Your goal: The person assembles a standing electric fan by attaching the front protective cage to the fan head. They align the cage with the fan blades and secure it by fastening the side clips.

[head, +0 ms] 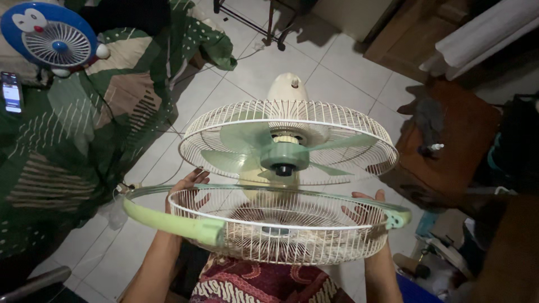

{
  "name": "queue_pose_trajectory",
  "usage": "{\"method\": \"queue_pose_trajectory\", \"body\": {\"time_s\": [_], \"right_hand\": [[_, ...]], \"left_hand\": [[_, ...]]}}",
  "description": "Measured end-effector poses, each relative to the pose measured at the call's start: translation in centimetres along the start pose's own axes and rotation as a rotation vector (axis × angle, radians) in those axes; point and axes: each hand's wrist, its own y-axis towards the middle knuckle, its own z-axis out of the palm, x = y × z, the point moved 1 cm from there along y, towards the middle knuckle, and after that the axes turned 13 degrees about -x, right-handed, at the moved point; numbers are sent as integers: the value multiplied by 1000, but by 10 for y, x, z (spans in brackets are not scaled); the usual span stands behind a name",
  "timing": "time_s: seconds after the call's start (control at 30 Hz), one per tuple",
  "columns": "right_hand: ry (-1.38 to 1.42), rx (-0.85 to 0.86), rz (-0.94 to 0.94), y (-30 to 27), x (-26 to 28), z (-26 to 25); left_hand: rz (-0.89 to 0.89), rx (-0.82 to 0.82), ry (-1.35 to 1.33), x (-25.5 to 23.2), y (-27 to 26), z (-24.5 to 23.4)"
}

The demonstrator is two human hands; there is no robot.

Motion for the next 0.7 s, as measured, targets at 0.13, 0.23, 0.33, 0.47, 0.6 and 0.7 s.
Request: {"method": "queue_pose_trajectory", "body": {"time_s": [0.13, 0.23, 0.33, 0.47, 0.6, 0.7], "right_hand": [[-170, -324, -129, 2, 2, 11], [-188, -449, -136, 2, 7, 31], [-367, -737, -167, 3, 12, 48], [-289, -685, -115, 12, 17, 43], [-209, -349, -185, 27, 19, 17], [-213, -298, -173, 34, 23, 16]], "left_hand": [[3, -28, 8, 0, 1, 2], [8, -24, -28, 3, 1, 5], [15, -31, -61, 7, 4, 8], [-53, -111, -114, 13, 13, 5], [-40, -60, -181, 19, 25, 2], [-33, -28, -207, 21, 32, 3]]}}
